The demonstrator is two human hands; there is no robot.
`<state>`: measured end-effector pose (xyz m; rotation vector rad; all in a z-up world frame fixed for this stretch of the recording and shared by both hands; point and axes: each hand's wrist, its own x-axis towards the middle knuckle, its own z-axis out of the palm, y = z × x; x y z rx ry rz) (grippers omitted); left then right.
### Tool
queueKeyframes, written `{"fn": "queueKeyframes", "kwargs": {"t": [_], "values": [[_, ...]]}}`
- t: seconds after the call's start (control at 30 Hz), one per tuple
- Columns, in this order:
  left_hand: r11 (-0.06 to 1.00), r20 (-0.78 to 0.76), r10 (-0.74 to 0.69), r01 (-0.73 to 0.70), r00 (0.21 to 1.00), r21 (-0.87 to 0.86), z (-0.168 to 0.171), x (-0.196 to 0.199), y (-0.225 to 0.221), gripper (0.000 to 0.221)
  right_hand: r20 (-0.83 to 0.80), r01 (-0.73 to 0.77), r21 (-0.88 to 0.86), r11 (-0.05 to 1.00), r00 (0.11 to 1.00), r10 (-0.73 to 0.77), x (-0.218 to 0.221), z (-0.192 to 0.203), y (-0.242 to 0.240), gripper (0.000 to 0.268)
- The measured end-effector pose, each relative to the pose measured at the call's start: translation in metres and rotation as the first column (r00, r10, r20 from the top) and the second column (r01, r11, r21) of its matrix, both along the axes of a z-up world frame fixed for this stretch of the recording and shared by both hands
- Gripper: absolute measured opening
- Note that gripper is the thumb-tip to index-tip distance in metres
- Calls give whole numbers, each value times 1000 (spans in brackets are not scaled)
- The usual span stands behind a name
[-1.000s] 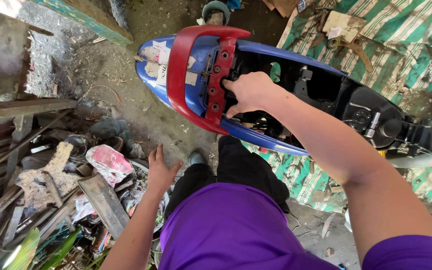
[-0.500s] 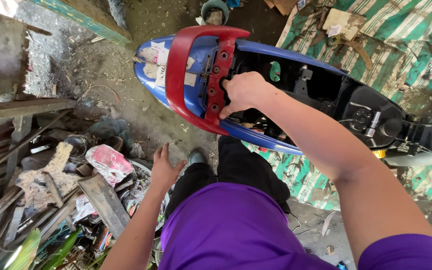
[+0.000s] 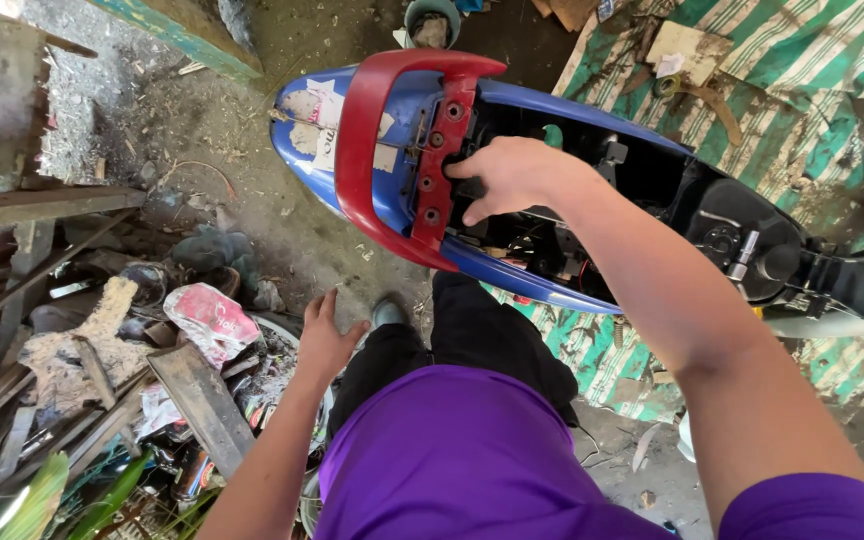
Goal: Fitting a rear grab rail onto a motorcycle and selecting a screwdriver for installation.
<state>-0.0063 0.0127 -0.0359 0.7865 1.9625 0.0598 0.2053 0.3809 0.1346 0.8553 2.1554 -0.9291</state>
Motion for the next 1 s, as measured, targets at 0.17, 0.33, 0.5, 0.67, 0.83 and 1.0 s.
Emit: {"fn": "queueKeyframes", "kwargs": {"t": [0.17, 0.33, 0.5, 0.67, 0.83, 1.0], "values": [[1000, 23, 5, -4, 1000, -16, 28, 0, 15, 86, -276, 438, -18, 899, 862, -425, 76, -38, 2, 39], [988, -2, -146, 146, 989, -54, 15, -4, 10, 65, -409, 759, -26, 651, 586, -699, 118, -94, -61, 19], [699, 737, 603, -647, 305, -304, 99, 70, 64, 59, -288, 718, -594, 362, 231, -929, 99, -120, -163, 48], [522, 789, 600, -681, -135, -514, 85, 117, 111, 61, -510, 571, -333, 751, 561, -653, 46, 0, -184, 64], [534, 841, 525, -718, -132, -447, 44, 118, 118, 40, -750, 519, -68, 852, 537, -387, 46, 18, -168, 54], [630, 792, 597, -685, 127, -365, 46, 119, 95, 37, -360, 163, 734, 659, 916, 175, 62, -53, -109, 53]]}}
